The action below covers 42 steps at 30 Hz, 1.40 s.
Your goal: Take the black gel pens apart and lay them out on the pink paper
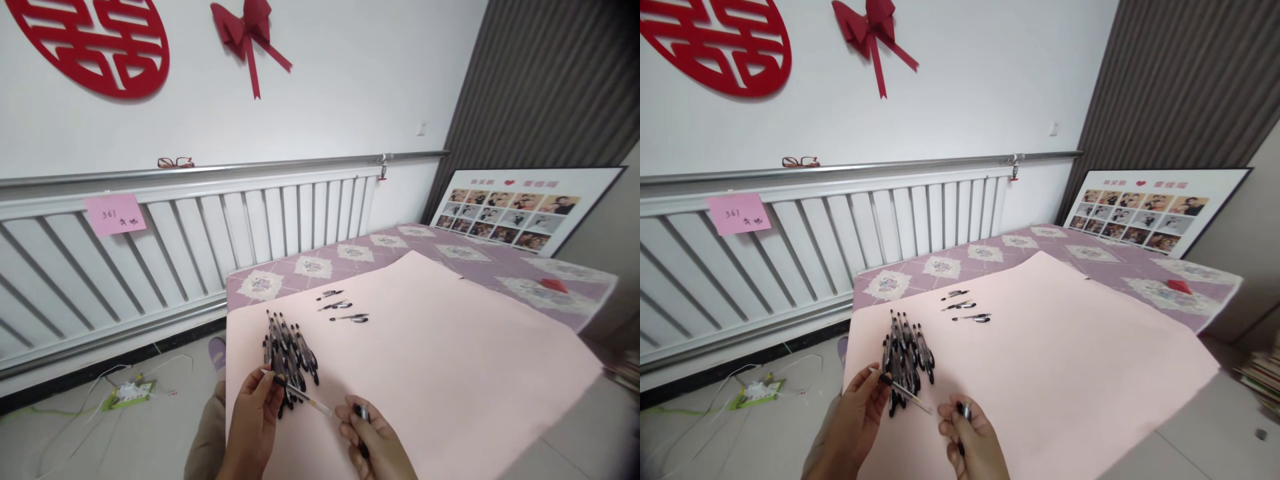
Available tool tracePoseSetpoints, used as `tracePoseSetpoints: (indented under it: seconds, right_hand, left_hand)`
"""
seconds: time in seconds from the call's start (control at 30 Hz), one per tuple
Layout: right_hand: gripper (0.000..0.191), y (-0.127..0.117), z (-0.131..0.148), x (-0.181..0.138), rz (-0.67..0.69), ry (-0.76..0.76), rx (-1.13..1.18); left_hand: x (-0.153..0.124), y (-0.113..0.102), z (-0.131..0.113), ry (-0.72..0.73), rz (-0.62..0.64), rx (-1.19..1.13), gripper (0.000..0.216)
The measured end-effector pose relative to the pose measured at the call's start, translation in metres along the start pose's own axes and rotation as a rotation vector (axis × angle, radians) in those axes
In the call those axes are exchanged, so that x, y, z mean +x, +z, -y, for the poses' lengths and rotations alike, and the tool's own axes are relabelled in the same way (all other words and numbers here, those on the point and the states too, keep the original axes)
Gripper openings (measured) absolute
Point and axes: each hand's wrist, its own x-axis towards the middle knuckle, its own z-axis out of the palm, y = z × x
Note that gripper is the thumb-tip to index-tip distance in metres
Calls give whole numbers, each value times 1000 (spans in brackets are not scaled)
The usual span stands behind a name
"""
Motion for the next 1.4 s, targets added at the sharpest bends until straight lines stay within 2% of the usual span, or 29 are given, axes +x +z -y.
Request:
tracePoseSetpoints:
  seconds: [0.23,0.6,0.77,0.9,1.0,1.1,1.4]
  right_hand:
    - [32,0,-9,7,41,-52,-120]
    - [29,5,1,-9,136,-86,-154]
    - [30,3,2,-9,78,-138,-320]
    - [29,6,6,-12,44,-270,-483]
    - [20,7,8,-13,60,-357,-515]
    - [15,6,8,-12,88,-377,-563]
    - [16,5,9,-13,67,-406,-580]
  left_hand:
    - [3,-6,5,-14,-38,-24,12]
    - [5,-7,12,-54,-39,-75,14]
    - [3,-7,14,-71,-2,-92,12]
    - [1,-6,15,-62,6,-84,14]
    - [0,-6,14,-55,12,-83,13]
    - [-2,-5,13,-51,16,-80,12]
    - [-3,-2,12,-27,-10,-97,13]
